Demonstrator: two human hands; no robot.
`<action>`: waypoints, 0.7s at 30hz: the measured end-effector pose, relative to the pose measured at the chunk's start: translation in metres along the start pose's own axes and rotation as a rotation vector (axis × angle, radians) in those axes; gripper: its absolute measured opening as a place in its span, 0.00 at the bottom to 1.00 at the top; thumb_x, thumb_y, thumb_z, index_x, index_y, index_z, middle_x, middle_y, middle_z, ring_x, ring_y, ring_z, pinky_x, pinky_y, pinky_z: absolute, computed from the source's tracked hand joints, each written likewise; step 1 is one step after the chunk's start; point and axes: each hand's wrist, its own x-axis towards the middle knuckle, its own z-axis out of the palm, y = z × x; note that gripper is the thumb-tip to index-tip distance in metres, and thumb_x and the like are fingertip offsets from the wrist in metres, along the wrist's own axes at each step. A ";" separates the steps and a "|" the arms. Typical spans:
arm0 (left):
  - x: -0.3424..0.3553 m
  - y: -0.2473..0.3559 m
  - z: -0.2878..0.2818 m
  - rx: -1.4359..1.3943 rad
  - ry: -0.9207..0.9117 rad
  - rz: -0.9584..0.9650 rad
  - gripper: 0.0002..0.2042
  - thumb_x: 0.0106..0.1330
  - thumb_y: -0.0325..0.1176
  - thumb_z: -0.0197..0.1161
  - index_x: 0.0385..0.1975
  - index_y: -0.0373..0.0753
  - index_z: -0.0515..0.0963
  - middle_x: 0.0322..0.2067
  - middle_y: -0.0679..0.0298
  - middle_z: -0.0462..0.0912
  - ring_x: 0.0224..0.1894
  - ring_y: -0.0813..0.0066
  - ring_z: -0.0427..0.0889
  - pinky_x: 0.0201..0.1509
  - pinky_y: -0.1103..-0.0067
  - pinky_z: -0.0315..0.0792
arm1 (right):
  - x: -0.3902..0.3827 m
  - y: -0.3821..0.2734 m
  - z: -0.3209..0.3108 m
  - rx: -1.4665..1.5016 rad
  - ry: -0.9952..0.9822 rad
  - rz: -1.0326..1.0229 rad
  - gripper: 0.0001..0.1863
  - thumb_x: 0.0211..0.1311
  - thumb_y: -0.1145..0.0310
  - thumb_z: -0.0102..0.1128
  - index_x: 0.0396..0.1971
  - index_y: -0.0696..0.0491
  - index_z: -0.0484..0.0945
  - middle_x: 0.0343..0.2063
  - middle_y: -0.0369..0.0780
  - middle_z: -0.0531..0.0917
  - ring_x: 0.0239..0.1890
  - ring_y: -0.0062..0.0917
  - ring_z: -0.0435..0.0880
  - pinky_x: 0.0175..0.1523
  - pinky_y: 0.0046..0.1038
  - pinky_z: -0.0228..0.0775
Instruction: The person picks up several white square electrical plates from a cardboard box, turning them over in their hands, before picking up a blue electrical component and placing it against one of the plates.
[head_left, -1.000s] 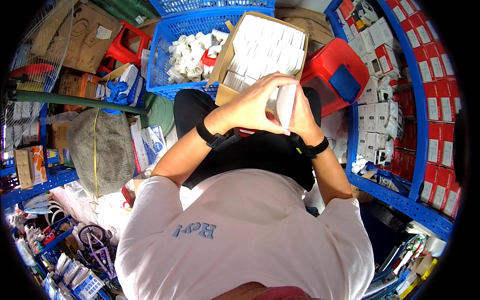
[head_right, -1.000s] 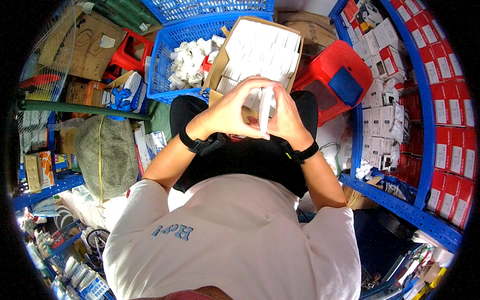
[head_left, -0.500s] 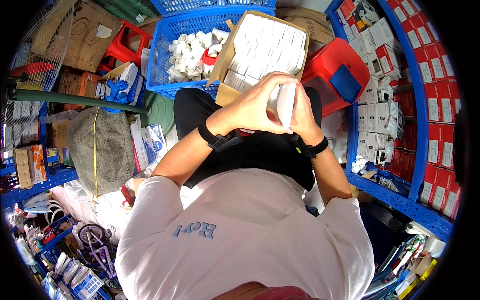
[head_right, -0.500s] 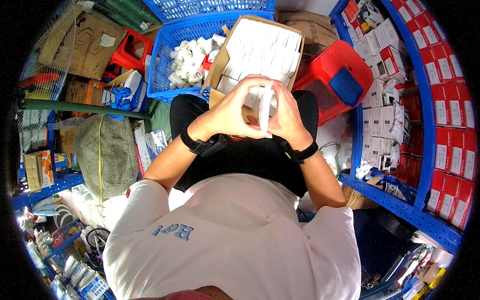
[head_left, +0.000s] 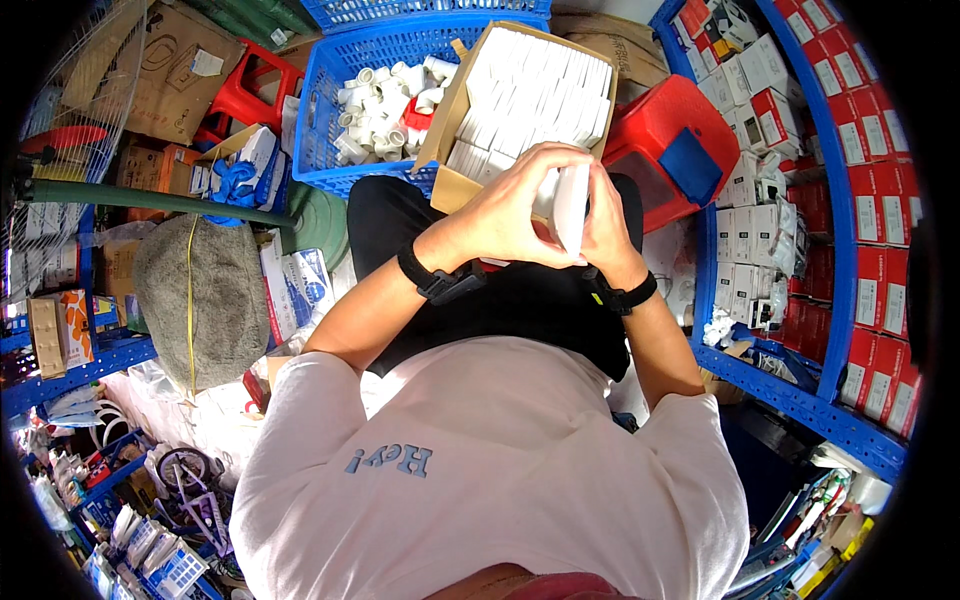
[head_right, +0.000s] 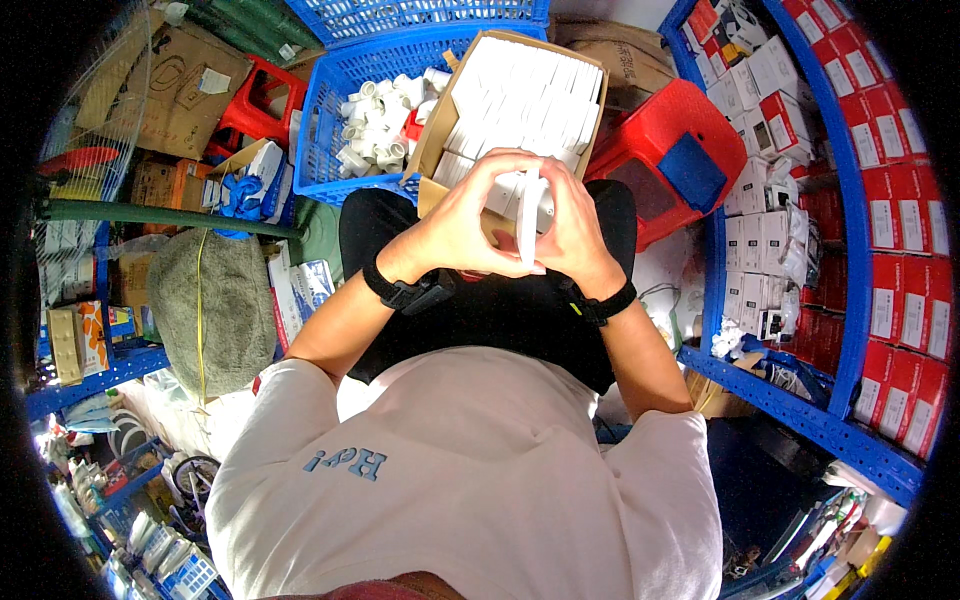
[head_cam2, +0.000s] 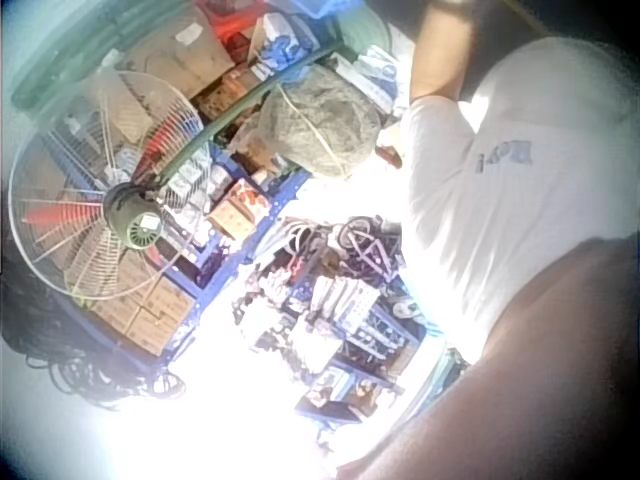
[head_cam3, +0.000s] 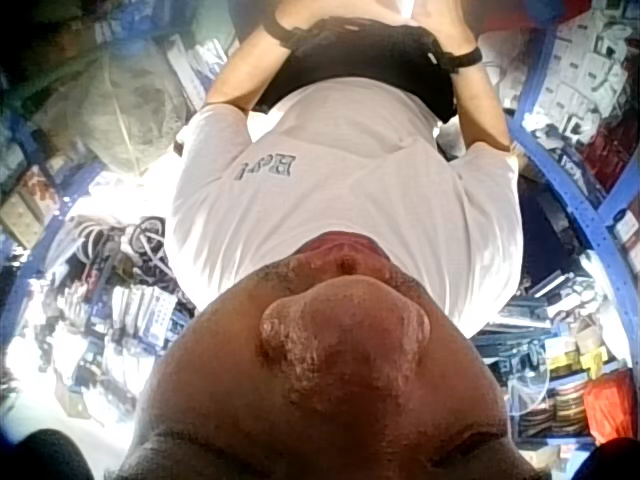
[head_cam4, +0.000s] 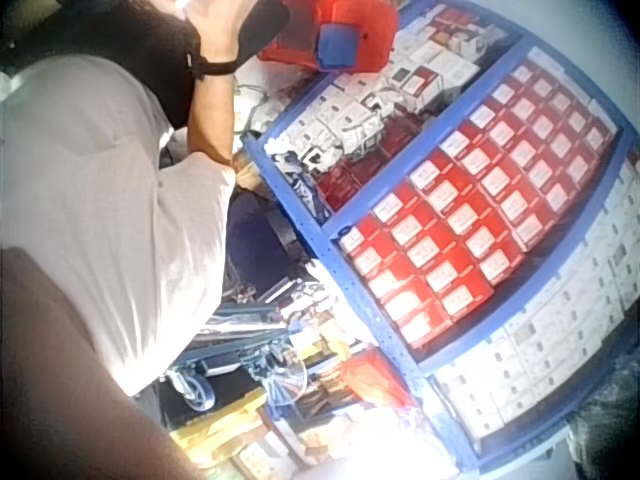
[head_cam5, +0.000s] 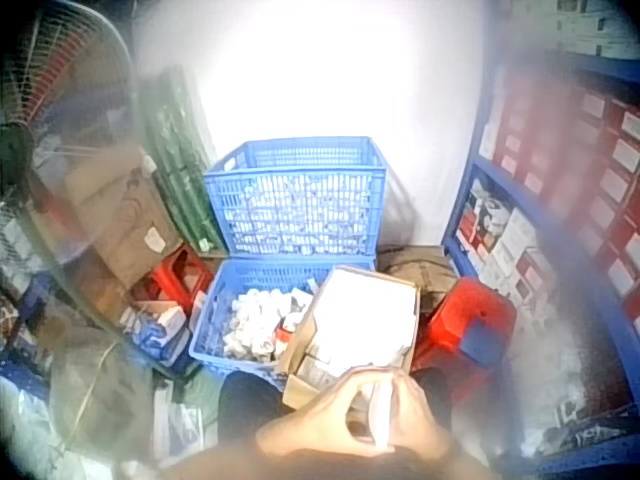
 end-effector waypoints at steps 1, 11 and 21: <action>0.000 0.000 0.000 -0.001 0.005 0.001 0.44 0.32 0.35 0.78 0.54 0.38 0.60 0.52 0.54 0.66 0.57 0.60 0.65 0.60 0.69 0.59 | 0.000 0.001 0.000 0.000 0.000 0.000 0.42 0.26 0.57 0.76 0.46 0.59 0.65 0.44 0.50 0.74 0.46 0.45 0.74 0.49 0.38 0.67; 0.007 0.006 -0.015 -0.013 -0.113 -0.059 0.44 0.33 0.34 0.78 0.54 0.37 0.61 0.52 0.55 0.67 0.56 0.63 0.67 0.59 0.72 0.60 | -0.002 -0.007 -0.002 0.116 -0.036 0.093 0.43 0.27 0.59 0.77 0.47 0.59 0.65 0.43 0.49 0.74 0.47 0.41 0.75 0.52 0.34 0.66; 0.001 0.004 -0.006 -0.003 0.004 -0.007 0.44 0.32 0.36 0.78 0.54 0.37 0.62 0.52 0.56 0.67 0.55 0.63 0.67 0.59 0.72 0.61 | 0.002 -0.003 0.001 -0.007 0.020 -0.009 0.44 0.25 0.57 0.77 0.46 0.59 0.65 0.42 0.49 0.75 0.44 0.42 0.75 0.48 0.35 0.67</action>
